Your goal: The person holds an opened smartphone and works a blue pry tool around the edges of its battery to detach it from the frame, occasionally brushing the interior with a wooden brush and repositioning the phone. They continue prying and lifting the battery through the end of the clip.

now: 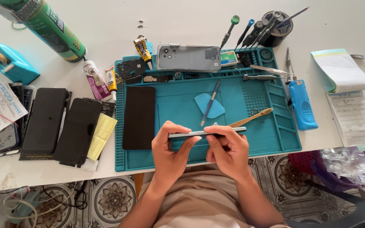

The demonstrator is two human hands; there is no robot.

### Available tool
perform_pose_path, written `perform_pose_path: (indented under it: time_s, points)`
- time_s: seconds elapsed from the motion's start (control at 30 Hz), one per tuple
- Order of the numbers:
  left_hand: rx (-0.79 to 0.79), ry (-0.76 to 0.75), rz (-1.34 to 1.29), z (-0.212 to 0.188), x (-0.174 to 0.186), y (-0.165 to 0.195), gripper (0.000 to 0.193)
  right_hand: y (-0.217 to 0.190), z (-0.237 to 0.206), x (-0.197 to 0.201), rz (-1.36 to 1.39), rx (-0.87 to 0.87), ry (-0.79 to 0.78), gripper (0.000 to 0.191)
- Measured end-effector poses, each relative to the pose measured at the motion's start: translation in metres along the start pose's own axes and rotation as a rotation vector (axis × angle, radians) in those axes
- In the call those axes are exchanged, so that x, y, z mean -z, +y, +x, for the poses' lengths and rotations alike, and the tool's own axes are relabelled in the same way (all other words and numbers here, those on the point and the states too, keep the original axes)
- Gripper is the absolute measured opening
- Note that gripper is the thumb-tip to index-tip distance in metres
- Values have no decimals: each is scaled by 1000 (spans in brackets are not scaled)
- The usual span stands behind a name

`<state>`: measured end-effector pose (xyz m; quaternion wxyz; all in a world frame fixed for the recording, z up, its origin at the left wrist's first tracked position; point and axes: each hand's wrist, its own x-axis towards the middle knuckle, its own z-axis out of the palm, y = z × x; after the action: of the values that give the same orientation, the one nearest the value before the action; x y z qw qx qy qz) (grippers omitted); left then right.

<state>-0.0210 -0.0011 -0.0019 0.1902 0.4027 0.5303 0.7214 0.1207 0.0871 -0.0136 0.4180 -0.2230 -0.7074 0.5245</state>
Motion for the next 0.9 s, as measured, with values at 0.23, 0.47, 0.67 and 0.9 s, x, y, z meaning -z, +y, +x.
perform_pose_path:
  time_s: [0.23,0.47,0.67,0.9]
  points:
    - [-88,-2,44,-5,1,-4,26,6,-9,5,-30,88,11,15]
    - [-141,162,-266,-12,2,-17,32,7,-1,-2,94,251,351,50]
    - [-53,184,-345,-12,6,-16,29,1,9,-3,135,193,257,46]
    - [34,108,-230,-9,5,-12,26,15,-2,8,206,-73,270,30]
